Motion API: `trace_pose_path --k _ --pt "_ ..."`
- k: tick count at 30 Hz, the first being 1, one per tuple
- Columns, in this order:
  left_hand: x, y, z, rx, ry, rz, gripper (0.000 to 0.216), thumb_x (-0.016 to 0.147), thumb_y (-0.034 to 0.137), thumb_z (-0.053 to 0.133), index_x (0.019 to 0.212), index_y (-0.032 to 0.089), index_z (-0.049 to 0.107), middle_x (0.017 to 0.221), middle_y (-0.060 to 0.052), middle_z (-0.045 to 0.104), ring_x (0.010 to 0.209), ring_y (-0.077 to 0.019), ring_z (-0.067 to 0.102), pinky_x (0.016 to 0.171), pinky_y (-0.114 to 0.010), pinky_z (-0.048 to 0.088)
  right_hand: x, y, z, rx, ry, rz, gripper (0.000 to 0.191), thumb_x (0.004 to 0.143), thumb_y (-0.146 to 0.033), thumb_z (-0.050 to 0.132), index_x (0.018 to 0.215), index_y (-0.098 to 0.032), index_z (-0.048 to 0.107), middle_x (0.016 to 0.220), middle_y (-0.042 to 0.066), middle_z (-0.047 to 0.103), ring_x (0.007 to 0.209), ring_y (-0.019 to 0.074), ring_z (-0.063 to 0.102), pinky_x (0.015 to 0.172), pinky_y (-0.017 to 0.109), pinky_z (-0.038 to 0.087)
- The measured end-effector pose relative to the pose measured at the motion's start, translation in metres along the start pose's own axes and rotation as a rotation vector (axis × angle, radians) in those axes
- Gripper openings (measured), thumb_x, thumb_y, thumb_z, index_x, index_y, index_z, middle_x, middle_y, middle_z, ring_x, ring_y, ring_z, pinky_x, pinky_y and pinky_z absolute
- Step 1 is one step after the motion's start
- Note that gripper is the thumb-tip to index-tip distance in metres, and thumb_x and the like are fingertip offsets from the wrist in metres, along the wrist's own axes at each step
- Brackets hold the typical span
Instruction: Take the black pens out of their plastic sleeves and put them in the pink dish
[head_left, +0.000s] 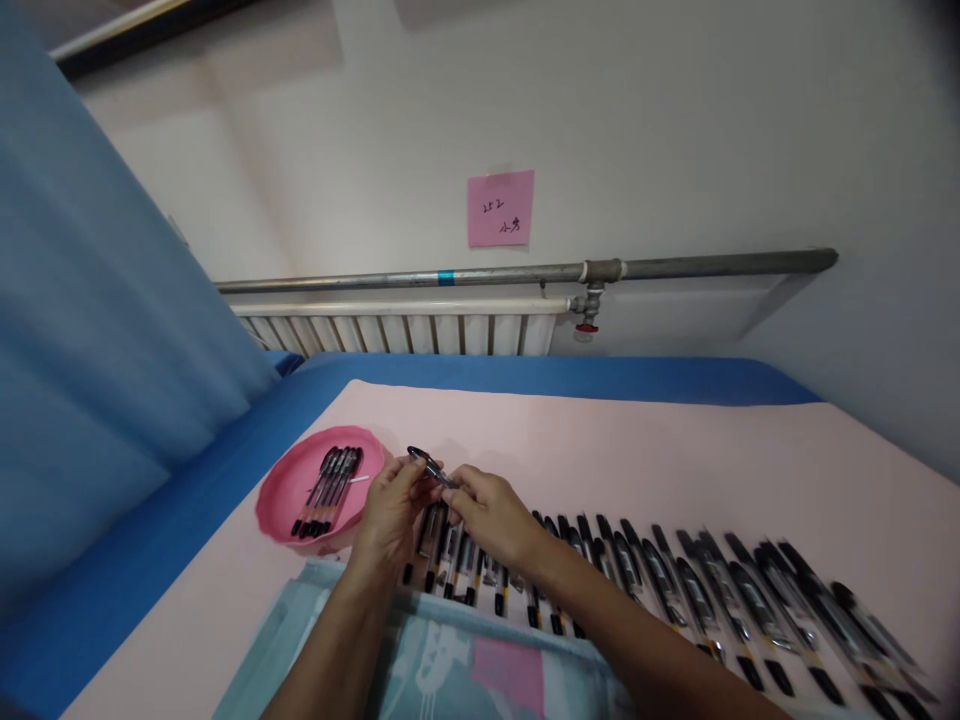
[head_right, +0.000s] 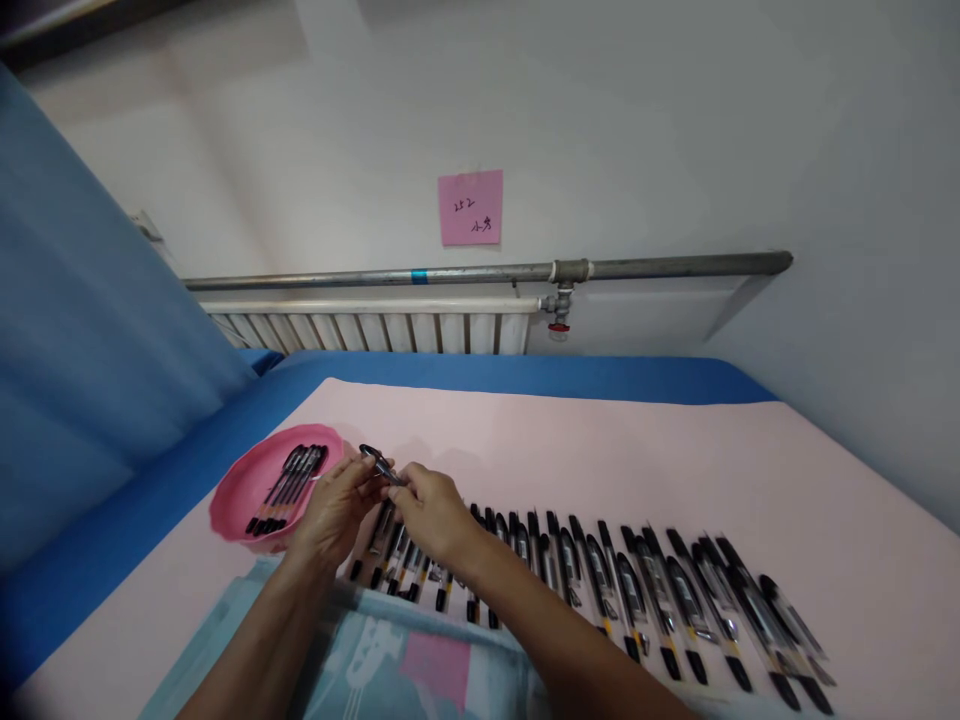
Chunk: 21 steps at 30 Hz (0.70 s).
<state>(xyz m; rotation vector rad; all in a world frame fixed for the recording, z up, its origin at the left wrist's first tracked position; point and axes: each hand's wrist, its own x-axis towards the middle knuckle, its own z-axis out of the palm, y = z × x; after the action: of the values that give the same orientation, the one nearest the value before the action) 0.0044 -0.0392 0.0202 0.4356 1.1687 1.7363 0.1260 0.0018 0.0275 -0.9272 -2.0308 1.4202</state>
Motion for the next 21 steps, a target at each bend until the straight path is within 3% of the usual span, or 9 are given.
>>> trace_pose_path --k 14,21 --pt "-0.0012 -0.0025 0.0016 -0.038 -0.071 0.018 0.020 0.061 0.024 0.071 0.071 0.013 0.058 0.061 0.002 0.061 0.052 -0.0079 0.053 0.054 -0.021 0.041 -0.0008 -0.0010 0.0006 0.005 0.028 0.025 0.012 0.078 -0.019 0.044 0.067 -0.018 0.047 0.056 -0.003 0.052 0.048 0.0084 0.045 0.050 0.021 0.034" --pt "-0.0036 0.0000 0.0089 -0.024 -0.095 0.056 0.023 0.059 0.025 0.071 0.074 0.012 0.058 0.066 0.000 0.063 0.060 -0.0103 0.059 0.060 -0.021 0.043 0.0041 0.0003 0.0052 0.067 0.042 -0.045 0.012 0.078 -0.025 0.045 0.082 -0.018 0.055 0.058 -0.003 0.054 0.053 0.0116 0.050 0.053 0.024 0.038"
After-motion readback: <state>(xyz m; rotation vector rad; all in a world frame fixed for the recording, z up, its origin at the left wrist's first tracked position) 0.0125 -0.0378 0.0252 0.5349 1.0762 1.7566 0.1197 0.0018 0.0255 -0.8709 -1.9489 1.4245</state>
